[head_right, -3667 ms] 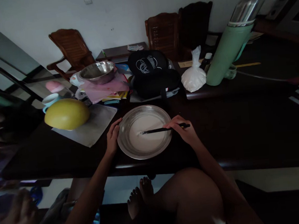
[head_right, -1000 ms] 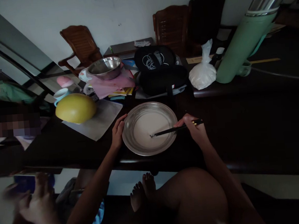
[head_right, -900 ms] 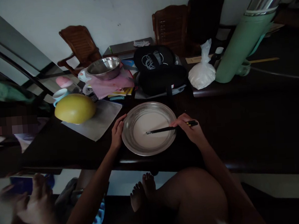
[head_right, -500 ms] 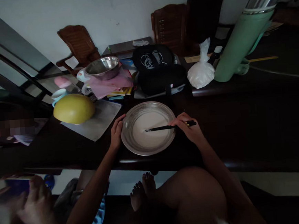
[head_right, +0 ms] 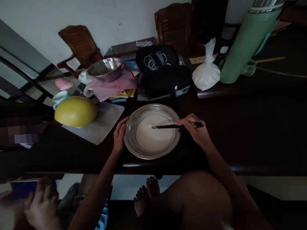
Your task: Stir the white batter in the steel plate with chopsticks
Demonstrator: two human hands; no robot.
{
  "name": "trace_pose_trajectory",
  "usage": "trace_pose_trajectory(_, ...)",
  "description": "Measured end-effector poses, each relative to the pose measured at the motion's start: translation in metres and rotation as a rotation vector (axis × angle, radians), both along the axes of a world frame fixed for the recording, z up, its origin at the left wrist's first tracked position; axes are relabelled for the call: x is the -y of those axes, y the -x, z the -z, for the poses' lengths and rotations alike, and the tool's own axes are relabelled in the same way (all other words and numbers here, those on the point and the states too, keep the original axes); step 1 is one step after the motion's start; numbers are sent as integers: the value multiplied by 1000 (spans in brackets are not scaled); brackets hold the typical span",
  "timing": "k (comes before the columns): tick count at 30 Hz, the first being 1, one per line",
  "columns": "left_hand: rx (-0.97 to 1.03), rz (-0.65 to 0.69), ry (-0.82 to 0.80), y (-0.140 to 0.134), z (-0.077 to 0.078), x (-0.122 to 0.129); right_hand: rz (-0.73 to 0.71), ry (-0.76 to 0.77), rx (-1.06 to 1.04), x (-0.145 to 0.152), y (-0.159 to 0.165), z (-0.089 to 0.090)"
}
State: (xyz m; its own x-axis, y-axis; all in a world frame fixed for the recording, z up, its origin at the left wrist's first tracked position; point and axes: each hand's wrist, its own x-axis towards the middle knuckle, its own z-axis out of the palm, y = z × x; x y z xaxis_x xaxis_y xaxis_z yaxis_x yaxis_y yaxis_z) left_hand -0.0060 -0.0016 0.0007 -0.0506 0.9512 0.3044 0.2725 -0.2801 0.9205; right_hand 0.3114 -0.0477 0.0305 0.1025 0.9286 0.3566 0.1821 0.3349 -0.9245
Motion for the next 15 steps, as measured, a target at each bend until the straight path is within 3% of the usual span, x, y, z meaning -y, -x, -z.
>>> trace_pose_trajectory(3, -5, -2, 1, 0, 0, 1, 64, -4, -111, 0, -2, 1)
trace_pose_trajectory(9, 2, -6, 5, 0, 0, 1, -85, 29, 40, 0, 0, 0)
trace_pose_trajectory(15, 0, 3, 2, 0, 1, 1, 58, 16, -104, 0, -3, 2)
